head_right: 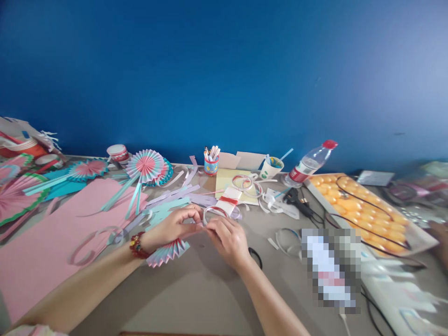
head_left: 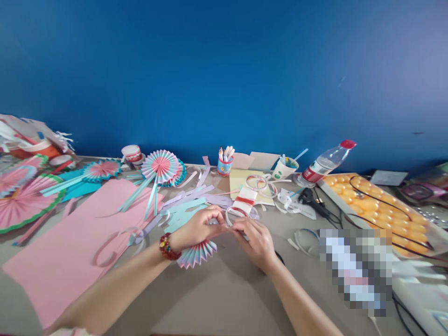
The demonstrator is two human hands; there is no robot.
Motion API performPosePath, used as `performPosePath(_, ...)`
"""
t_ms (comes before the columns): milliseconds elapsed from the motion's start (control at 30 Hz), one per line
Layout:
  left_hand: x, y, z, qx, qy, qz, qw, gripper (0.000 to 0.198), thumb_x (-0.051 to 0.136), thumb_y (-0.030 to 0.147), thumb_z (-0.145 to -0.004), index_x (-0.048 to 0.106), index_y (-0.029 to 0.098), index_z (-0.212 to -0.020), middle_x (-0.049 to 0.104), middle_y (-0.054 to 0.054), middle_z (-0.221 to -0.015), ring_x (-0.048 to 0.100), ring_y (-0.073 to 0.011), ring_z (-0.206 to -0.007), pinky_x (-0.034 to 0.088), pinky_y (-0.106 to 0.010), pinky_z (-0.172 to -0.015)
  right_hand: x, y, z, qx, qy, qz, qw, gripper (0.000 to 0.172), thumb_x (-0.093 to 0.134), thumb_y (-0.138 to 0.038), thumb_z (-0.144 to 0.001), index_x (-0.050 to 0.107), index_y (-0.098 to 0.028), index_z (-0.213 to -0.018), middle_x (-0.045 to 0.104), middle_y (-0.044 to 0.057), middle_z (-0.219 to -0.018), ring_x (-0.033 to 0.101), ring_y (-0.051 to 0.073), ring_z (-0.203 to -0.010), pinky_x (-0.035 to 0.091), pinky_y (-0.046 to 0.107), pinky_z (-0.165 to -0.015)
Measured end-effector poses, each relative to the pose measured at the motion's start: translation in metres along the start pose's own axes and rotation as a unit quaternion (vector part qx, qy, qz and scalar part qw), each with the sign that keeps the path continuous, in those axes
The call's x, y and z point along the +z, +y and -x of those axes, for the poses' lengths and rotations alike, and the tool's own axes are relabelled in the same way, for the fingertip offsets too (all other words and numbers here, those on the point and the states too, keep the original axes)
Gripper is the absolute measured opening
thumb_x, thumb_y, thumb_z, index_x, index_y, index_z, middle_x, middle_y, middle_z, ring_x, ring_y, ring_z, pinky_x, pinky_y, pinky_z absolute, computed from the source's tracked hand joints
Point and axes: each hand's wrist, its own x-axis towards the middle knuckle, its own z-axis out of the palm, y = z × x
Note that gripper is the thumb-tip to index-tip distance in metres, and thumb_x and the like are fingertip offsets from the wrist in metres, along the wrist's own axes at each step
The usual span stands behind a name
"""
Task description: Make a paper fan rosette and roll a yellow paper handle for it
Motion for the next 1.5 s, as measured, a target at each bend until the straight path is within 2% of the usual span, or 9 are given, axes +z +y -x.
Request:
performPosePath(200,-0.024,-0.009,0.000,-0.088,0.085,0.081,0.989,0.023,0.064,0.036,-0.086,0.061,0.016,-0.073,0.064,-0.005,-0.096,0.061,-0.0189,-0.090,0.046,-0.029,-0.081,-0.018,0.006,-0.002,0.111,0.152,0.006,0.982,0.007,0.058,-0.017,-0.093,0.057,-0.024,-0.093,0.064,0.003,-0.087,0.062,0.016,-0.078,0.049,0.025,-0.067)
performPosePath(400,-0.035,-0.003,-0.007,0.000,0.159,0.046,0.986,0.012,0.064,0.029,-0.087,0.064,0.017,-0.084,0.062,-0.008,-0.114,0.058,-0.0212,-0.109,0.044,-0.032,-0.093,0.002,0.004,0.002,0.036,-0.058,0.062,0.996,0.014,0.047,-0.018,-0.098,0.060,-0.023,-0.098,0.069,0.006,-0.091,0.065,0.018,-0.083,0.049,0.027,-0.070)
performPosePath(600,-0.030,0.008,-0.002,0.064,0.156,-0.038,0.985,0.009,0.065,0.024,-0.086,0.066,0.017,-0.080,0.063,-0.007,-0.099,0.060,-0.0199,-0.098,0.045,-0.034,-0.090,0.017,0.005,0.005,0.007,-0.159,0.114,0.981,0.044,0.058,-0.033,-0.094,0.050,-0.017,-0.134,0.072,0.011,-0.096,0.066,0.026,-0.088,0.052,0.036,-0.074)
performPosePath(667,-0.029,0.013,0.000,0.071,0.154,-0.043,0.985,0.008,0.066,0.023,-0.087,0.067,0.017,-0.081,0.063,-0.006,-0.097,0.061,-0.0192,-0.096,0.045,-0.033,-0.090,0.014,0.003,0.002,0.017,-0.164,0.095,0.982,0.052,0.066,-0.045,-0.088,0.053,-0.017,-0.130,0.071,0.013,-0.102,0.064,0.029,-0.095,0.053,0.040,-0.079)
performPosePath(833,-0.013,0.024,0.006,0.072,0.138,-0.022,0.988,0.008,0.066,0.023,-0.087,0.066,0.018,-0.081,0.062,-0.003,-0.090,0.060,-0.0172,-0.089,0.046,-0.031,-0.084,0.011,-0.008,0.000,0.109,-0.067,-0.029,0.991,0.031,0.059,-0.046,-0.092,0.061,-0.021,-0.111,0.068,0.008,-0.091,0.064,0.024,-0.084,0.052,0.036,-0.076)
performPosePath(1100,0.022,0.027,0.017,0.087,0.119,-0.004,0.989,0.008,0.065,0.023,-0.089,0.070,0.019,-0.085,0.058,-0.007,-0.102,0.057,-0.0219,-0.106,0.046,-0.036,-0.094,0.037,-0.019,0.008,0.264,0.036,-0.340,0.902,0.036,0.071,-0.041,-0.083,0.051,-0.023,-0.108,0.064,0.002,-0.088,0.063,0.016,-0.075,0.053,0.025,-0.063)
performPosePath(1233,0.021,0.026,0.016,0.100,0.116,-0.031,0.988,0.004,0.063,0.022,-0.090,0.067,0.020,-0.092,0.059,-0.007,-0.106,0.057,-0.0218,-0.107,0.045,-0.036,-0.096,0.038,-0.018,0.009,0.297,0.056,-0.386,0.871,0.031,0.075,-0.041,-0.080,0.055,-0.022,-0.094,0.062,0.001,-0.085,0.061,0.015,-0.073,0.052,0.025,-0.064)
performPosePath(1400,0.021,0.025,0.015,0.137,0.140,-0.096,0.976,0.031,0.056,0.017,-0.092,0.052,0.022,-0.122,0.056,-0.009,-0.118,0.057,-0.0203,-0.104,0.045,-0.036,-0.096,0.033,-0.021,0.005,0.373,0.070,-0.440,0.814,0.035,0.079,-0.043,-0.074,0.058,-0.021,-0.092,0.065,0.002,-0.082,0.063,0.016,-0.071,0.054,0.028,-0.064)
performPosePath(1500,0.019,0.021,0.015,0.134,0.180,-0.120,0.967,0.027,0.057,0.019,-0.090,0.052,0.021,-0.117,0.056,-0.011,-0.120,0.055,-0.0222,-0.110,0.044,-0.036,-0.098,0.030,-0.021,0.002,0.373,0.098,-0.453,0.804,0.034,0.080,-0.043,-0.073,0.062,-0.021,-0.090,0.066,0.001,-0.080,0.063,0.016,-0.068,0.054,0.028,-0.063)
